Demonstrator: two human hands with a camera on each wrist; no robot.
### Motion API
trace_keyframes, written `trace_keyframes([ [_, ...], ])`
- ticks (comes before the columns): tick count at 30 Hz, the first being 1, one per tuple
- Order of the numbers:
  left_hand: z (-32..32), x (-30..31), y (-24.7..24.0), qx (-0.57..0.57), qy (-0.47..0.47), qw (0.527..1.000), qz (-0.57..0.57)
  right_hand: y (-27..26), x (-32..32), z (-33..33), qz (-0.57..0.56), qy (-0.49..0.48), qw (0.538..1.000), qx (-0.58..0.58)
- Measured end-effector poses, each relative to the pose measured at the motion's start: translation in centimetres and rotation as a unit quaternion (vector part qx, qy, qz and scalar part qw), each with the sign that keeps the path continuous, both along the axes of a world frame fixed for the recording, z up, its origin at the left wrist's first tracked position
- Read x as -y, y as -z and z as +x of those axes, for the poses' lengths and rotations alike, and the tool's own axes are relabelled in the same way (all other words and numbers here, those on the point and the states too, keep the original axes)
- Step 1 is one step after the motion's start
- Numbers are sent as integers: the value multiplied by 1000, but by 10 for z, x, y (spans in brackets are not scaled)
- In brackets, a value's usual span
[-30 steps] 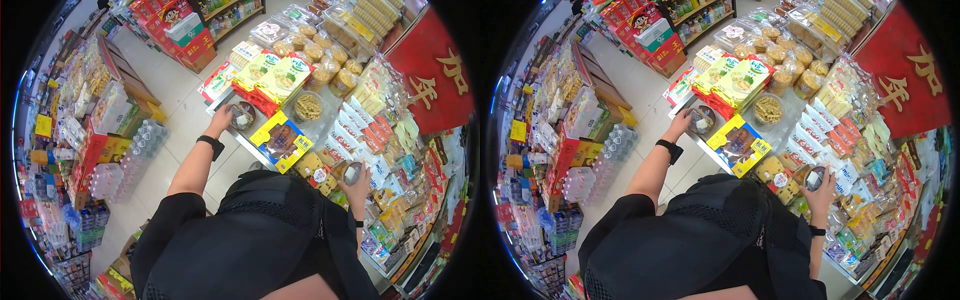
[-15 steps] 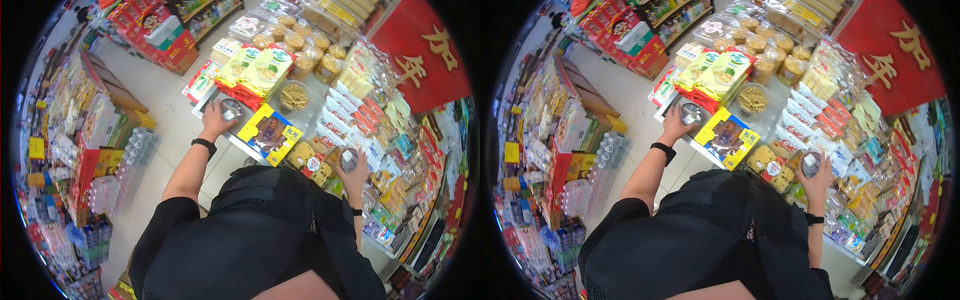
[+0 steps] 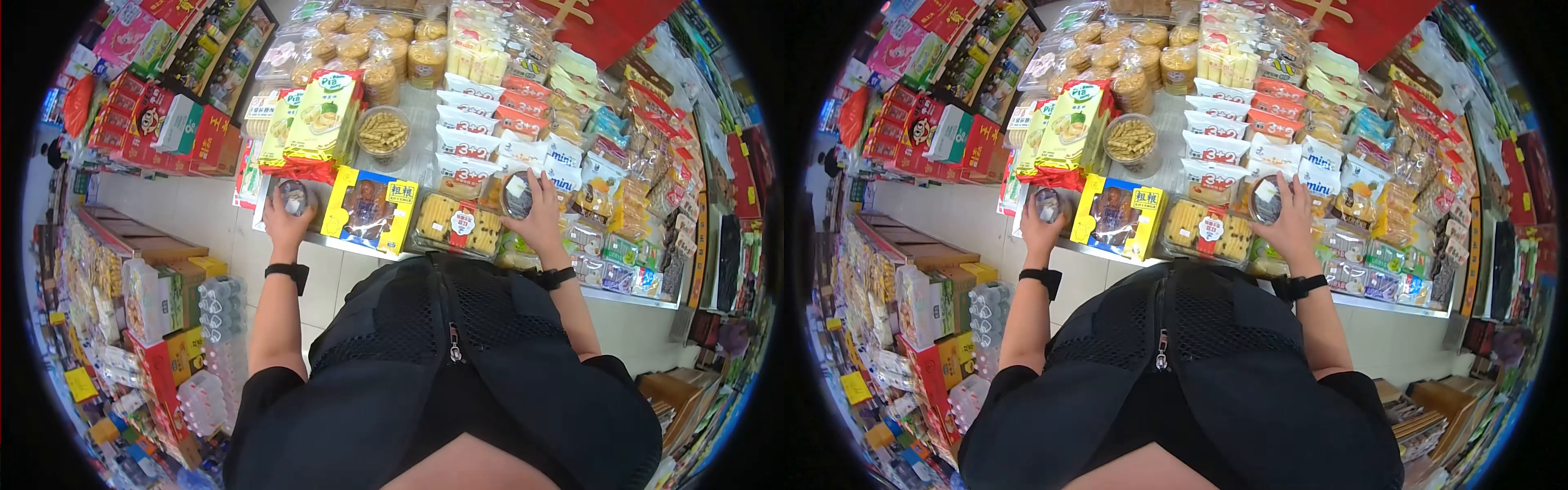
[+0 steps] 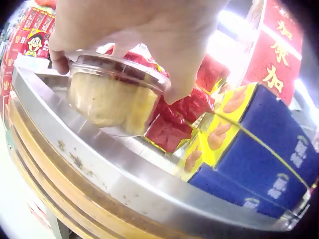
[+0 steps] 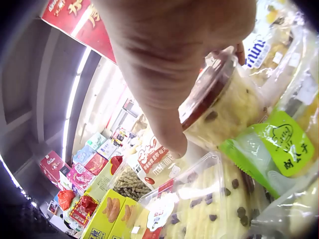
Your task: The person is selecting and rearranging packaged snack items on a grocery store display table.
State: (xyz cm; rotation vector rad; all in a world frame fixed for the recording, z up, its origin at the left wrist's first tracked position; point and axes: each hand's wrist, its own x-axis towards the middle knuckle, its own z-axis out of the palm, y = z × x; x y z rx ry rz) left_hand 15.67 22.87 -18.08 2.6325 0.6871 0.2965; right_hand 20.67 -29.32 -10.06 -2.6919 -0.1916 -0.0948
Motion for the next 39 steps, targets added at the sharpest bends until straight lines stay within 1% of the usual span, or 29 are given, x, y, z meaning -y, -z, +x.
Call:
trace_keyframes([
  [1,-4,0,-6,9,-7,1000,-3,3,0,1,-2,-3,1000,20],
  [6,-26,0,-23,60,-5,998,-7,-1,1,3,50,-1,998,33],
  [9,-39,10,-32,145,3,989,-22,-9,-1,3,55,6,996,64],
  [10,-44,15,-38,145,2,989,-19,-12,-3,4,58,4,996,64],
  [12,-51,27,-51,202,-27,979,-25,-20,-8,6,64,-2,995,79],
  [13,-52,37,-64,202,-30,979,-22,-25,-12,8,66,-4,995,79],
  [15,-56,58,-93,244,17,969,-29,-37,-24,11,86,-45,991,87],
  [16,-55,67,-104,244,11,969,-25,-43,-32,13,89,-52,991,87],
  [18,-45,83,-124,231,132,964,-5,-57,-51,19,113,-110,983,89],
  [20,-28,100,-143,226,246,942,-23,-74,-70,26,123,-138,978,92],
  [22,-17,115,-147,162,281,946,-21,-91,-88,33,149,-188,966,95],
  [23,-13,124,-148,137,278,950,-33,-96,-96,36,150,-212,962,86],
  [24,-10,128,-143,111,287,951,-22,-100,-105,39,151,-216,961,86],
  [26,-8,131,-132,67,296,952,-48,-107,-124,43,154,-308,936,73],
  [27,-8,129,-131,68,294,952,-47,-108,-133,43,155,-335,926,77],
  [28,-9,127,-129,81,296,950,-66,-109,-142,44,155,-338,925,76],
  [30,-13,121,-123,92,294,947,-85,-106,-159,45,179,-406,893,72],
  [32,-17,113,-116,145,278,938,-147,-102,-175,44,185,-420,886,66],
  [33,-21,109,-115,123,263,942,-171,-100,-182,43,193,-433,878,61],
  [34,-24,109,-110,123,260,942,-170,-97,-188,41,201,-445,870,57],
  [35,-28,109,-102,133,234,908,-323,-94,-194,40,186,-450,872,51],
  [36,-31,109,-97,140,202,849,-467,-95,-201,40,186,-454,870,51],
  [37,-35,107,-94,139,216,815,-520,-95,-208,39,163,-464,869,56],
  [38,-37,106,-90,142,214,815,-520,-96,-213,38,139,-475,867,61],
  [39,-37,108,-94,150,172,769,-597,-96,-218,38,138,-479,865,61],
])
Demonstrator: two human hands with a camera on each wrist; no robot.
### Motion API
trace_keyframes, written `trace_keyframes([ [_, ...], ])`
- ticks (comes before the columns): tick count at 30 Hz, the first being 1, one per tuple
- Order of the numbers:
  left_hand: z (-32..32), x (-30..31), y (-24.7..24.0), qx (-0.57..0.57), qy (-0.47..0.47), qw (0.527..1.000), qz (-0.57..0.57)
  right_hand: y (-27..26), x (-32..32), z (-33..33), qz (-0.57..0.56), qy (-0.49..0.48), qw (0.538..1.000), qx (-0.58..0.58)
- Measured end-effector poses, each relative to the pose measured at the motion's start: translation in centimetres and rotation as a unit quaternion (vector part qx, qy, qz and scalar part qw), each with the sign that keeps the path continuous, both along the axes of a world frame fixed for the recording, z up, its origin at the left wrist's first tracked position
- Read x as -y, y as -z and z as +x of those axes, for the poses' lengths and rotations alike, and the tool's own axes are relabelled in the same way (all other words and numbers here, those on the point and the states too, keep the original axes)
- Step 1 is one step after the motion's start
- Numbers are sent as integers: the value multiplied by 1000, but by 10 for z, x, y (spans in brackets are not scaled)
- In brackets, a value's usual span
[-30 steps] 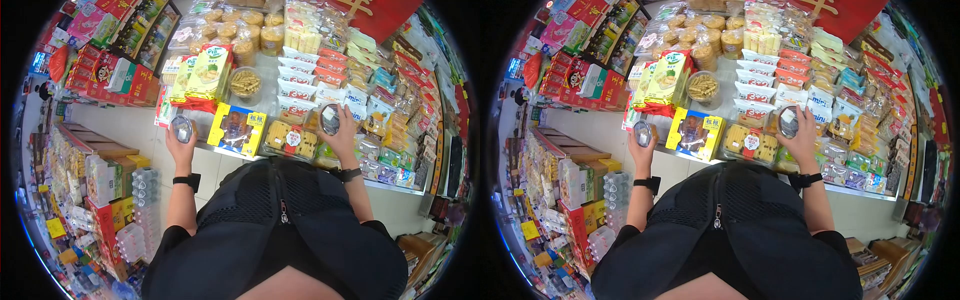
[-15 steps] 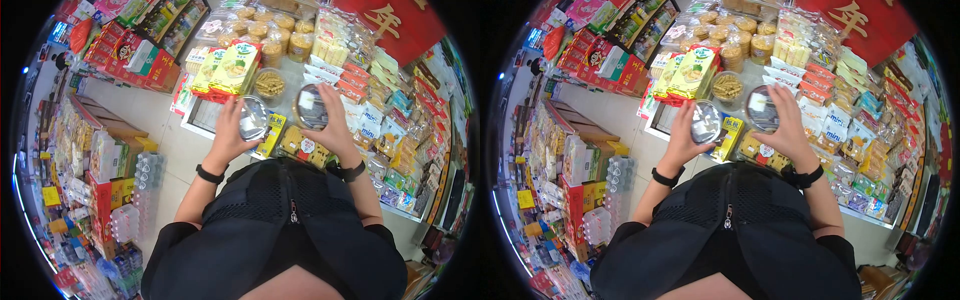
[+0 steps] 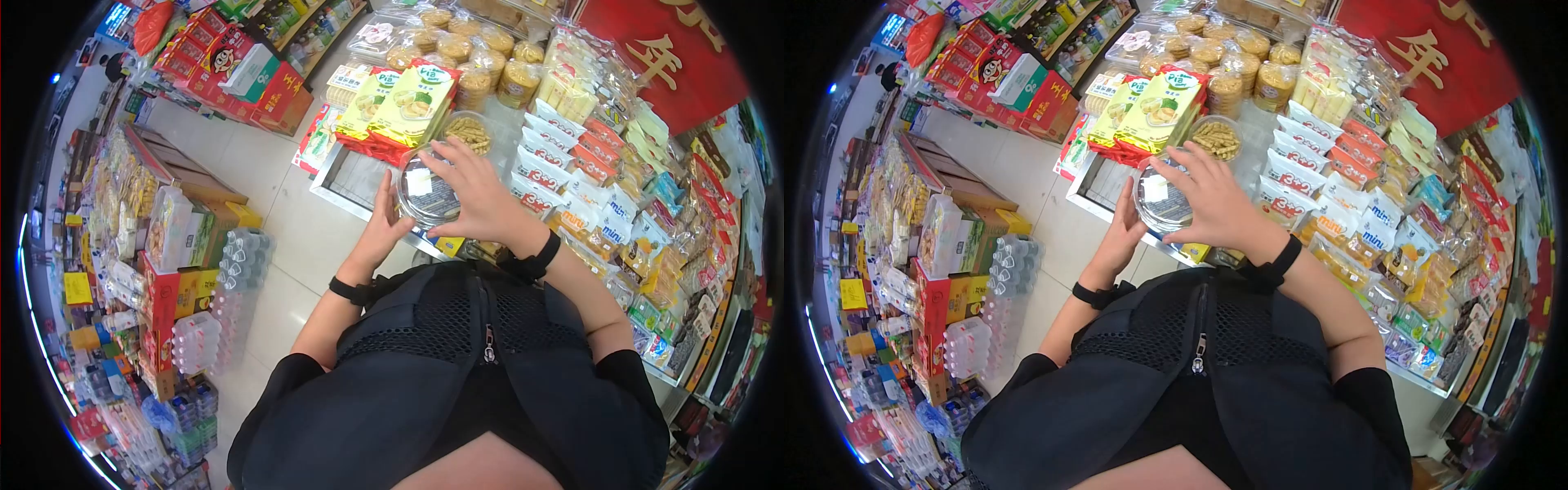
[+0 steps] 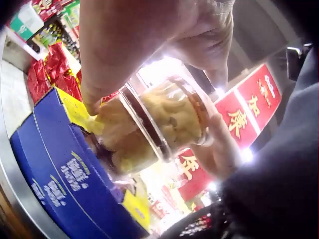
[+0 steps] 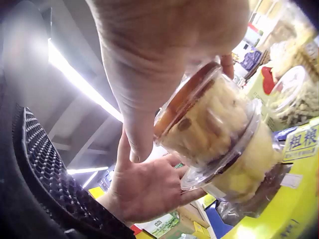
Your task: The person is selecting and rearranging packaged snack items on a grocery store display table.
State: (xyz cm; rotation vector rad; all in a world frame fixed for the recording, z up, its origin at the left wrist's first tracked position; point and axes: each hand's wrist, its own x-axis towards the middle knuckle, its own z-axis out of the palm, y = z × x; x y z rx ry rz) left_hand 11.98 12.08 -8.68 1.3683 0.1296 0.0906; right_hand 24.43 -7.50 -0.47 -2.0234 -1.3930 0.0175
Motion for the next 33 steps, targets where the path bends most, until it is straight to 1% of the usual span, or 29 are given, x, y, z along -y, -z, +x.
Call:
trace_keyframes([
  [1,0,2,-2,-24,-17,995,-95,0,-5,0,-10,-6,1000,2],
  [2,2,2,1,-15,-26,998,-53,-1,-8,0,-21,-13,1000,4],
  [3,4,3,-1,-13,-31,998,-54,-2,-10,-1,-22,-18,1000,5],
  [5,9,5,-6,-93,-70,993,-19,-2,-10,-2,-7,-24,999,-20],
  [6,11,4,-6,-90,-76,993,-21,3,-7,0,-9,-29,999,-18],
  [8,12,3,-5,-117,-58,989,-67,21,6,8,60,82,989,-108],
  [9,12,2,-10,-115,-63,989,-70,22,14,10,57,76,990,-107],
  [10,11,2,-22,-152,-37,984,-82,23,22,11,26,122,946,-299],
  [11,10,2,-30,-189,-10,977,-94,24,27,10,-7,165,863,-478],
  [12,8,4,-33,-188,-12,978,-94,24,29,8,-8,164,863,-478],
  [14,8,8,-37,-221,-25,970,-97,23,33,6,-35,81,777,-623],
  [15,7,9,-38,-220,-25,970,-97,25,32,5,-35,81,778,-622],
  [17,6,8,-40,-163,-25,972,-168,28,27,2,-6,72,780,-622],
  [18,4,8,-43,-162,-25,972,-166,26,24,-1,-4,71,781,-621],
  [20,1,7,-52,-133,-56,973,-181,20,16,-6,57,37,790,-610],
  [21,-1,4,-55,-133,-56,973,-179,17,13,-7,58,35,790,-609],
  [23,-6,-4,-60,-98,-43,975,-195,12,7,-7,52,5,808,-586],
  [24,-10,-7,-62,-106,-75,971,-201,8,4,-7,52,2,809,-586],
  [25,-14,-13,-58,-105,-77,971,-200,4,2,-7,41,-30,810,-585],
  [26,-18,-22,-50,-92,-61,961,-254,1,-1,-6,30,-62,809,-583],
  [27,-22,-30,-49,-78,-45,947,-307,1,-5,-6,30,-65,810,-582],
  [29,-34,-40,-49,-85,-60,943,-315,7,-12,-8,54,-141,770,-620],
  [30,-39,-45,-47,-68,-67,942,-322,20,-13,-7,54,-146,768,-621],
  [31,-44,-53,-45,-51,-73,940,-330,23,-12,-7,54,-147,767,-622],
  [33,-52,-76,-27,-56,-86,938,-332,26,-10,-8,67,-117,778,-614],
])
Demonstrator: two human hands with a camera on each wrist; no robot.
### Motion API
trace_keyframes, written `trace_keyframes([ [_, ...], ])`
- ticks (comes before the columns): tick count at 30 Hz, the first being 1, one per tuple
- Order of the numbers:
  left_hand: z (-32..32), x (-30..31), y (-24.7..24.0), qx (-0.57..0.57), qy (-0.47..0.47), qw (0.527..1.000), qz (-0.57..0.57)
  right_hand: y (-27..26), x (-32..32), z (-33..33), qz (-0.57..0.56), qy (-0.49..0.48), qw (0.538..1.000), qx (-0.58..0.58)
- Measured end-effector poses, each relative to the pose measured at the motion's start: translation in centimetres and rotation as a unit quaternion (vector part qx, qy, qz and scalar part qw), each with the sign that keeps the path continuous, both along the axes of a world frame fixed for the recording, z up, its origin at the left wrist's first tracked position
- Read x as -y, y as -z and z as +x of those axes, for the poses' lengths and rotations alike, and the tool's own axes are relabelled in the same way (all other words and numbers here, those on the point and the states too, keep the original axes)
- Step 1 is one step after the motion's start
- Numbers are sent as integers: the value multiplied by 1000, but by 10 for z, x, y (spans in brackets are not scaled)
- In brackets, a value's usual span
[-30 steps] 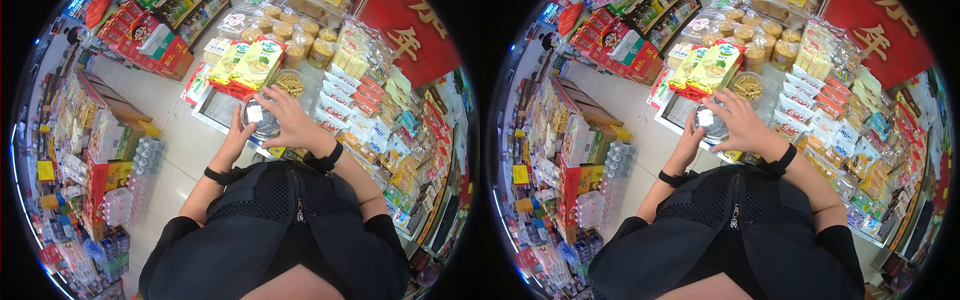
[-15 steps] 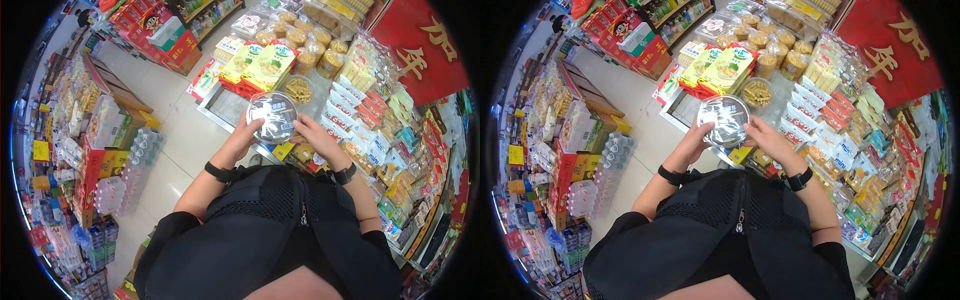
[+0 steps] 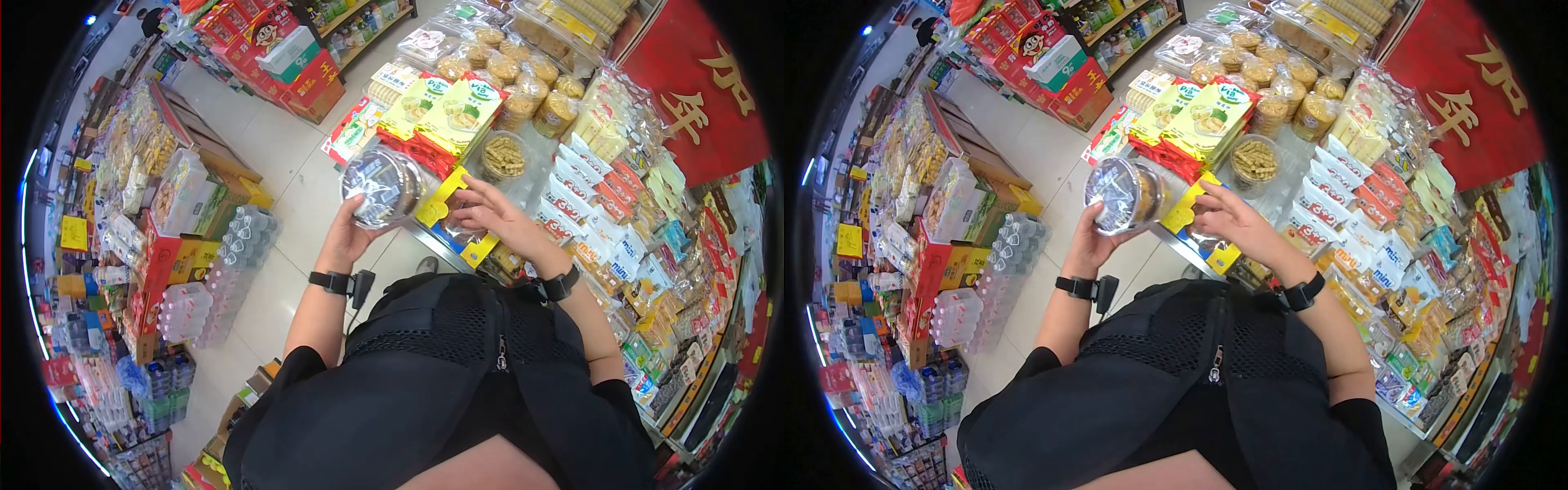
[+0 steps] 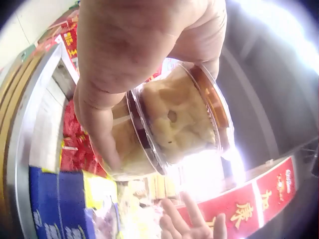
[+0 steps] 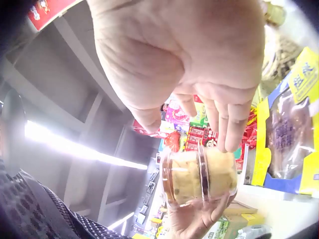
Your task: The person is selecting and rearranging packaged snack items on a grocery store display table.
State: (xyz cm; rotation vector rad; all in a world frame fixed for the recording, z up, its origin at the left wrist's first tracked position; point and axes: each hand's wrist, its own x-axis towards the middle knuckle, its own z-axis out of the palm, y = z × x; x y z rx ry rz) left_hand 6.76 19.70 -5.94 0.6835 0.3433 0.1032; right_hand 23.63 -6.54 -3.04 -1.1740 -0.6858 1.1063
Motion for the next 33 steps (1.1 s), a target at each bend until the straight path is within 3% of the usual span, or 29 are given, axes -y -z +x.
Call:
trace_keyframes([
  [4,2,-39,23,-43,-8,998,34,9,26,6,-28,83,996,24],
  [6,11,-47,24,-76,-8,992,105,9,44,7,-72,146,986,26],
  [16,62,-60,56,-165,96,963,188,16,112,-3,-115,331,936,-29],
  [26,98,-81,66,-219,275,909,223,26,141,-16,-134,383,913,-33],
  [28,104,-78,68,-227,258,908,238,27,142,-16,-137,385,912,-39],
  [30,109,-77,68,-269,263,873,310,27,142,-17,-141,384,912,-38],
  [33,109,-76,74,-244,241,890,302,30,143,-18,-145,380,913,-35],
])
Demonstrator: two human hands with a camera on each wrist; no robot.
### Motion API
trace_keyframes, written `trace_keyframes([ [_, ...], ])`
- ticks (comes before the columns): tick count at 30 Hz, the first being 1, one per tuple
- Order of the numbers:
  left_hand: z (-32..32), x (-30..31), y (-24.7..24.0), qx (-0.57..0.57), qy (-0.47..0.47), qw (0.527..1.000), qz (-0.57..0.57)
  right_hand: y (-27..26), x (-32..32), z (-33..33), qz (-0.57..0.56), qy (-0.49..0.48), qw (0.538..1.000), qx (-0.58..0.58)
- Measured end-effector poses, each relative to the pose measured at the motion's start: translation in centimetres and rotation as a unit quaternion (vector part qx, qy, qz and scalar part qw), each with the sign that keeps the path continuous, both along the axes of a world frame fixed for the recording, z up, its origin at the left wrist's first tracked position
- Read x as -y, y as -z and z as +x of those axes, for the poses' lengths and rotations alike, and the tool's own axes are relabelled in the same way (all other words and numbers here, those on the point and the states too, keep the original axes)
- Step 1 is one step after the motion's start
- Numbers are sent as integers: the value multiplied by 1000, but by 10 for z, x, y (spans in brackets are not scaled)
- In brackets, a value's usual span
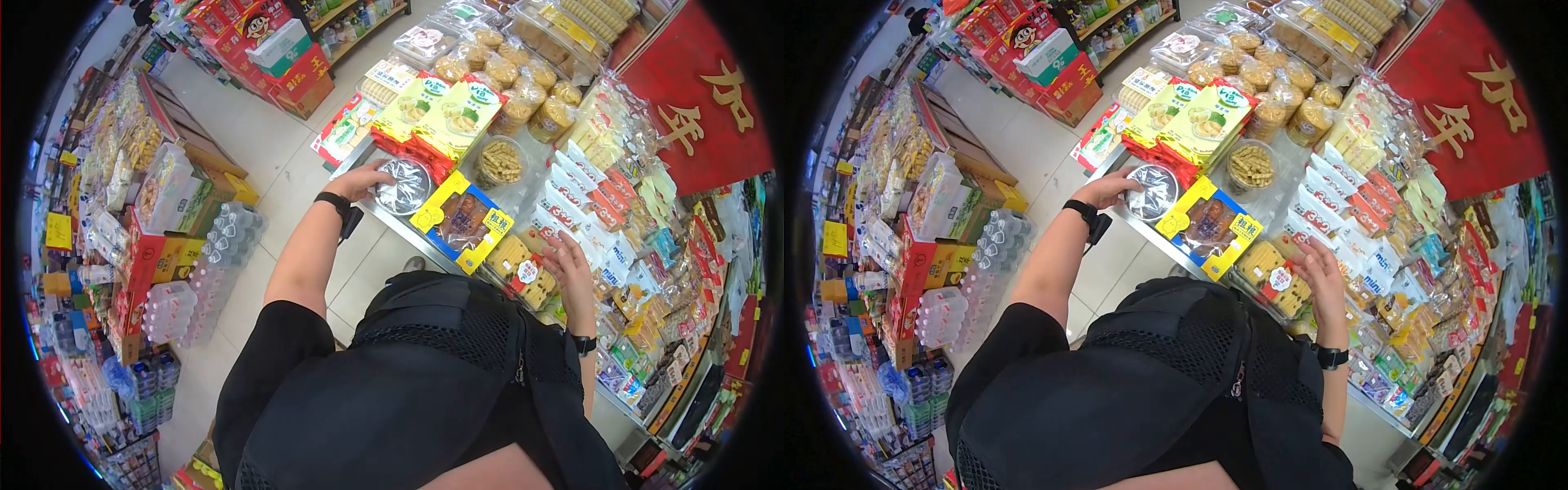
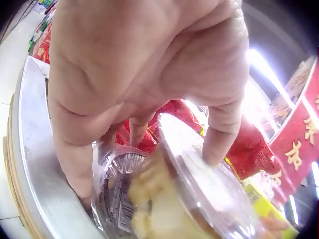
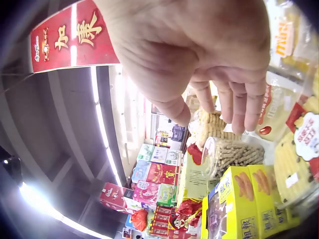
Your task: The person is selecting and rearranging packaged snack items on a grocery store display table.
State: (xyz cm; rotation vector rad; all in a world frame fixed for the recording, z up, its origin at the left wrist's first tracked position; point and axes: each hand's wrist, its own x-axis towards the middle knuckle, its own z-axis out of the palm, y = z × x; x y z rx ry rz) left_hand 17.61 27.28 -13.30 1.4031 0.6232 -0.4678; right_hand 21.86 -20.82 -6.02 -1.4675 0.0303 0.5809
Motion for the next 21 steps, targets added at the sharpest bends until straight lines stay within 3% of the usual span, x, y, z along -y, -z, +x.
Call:
trace_keyframes([
  [2,-2,7,-5,13,-21,999,30,1,0,1,-1,-3,1000,1],
  [5,-4,9,0,51,46,993,94,3,2,-1,-7,-3,1000,3],
  [8,-6,-1,15,47,75,965,246,5,5,-1,-22,-4,1000,6],
  [13,-8,3,17,22,33,956,290,5,6,1,-27,-8,1000,1],
  [19,-7,11,12,-12,73,923,377,8,7,4,-32,-14,999,-9],
  [21,-11,13,12,70,40,936,342,9,6,5,-35,-20,999,-8],
])
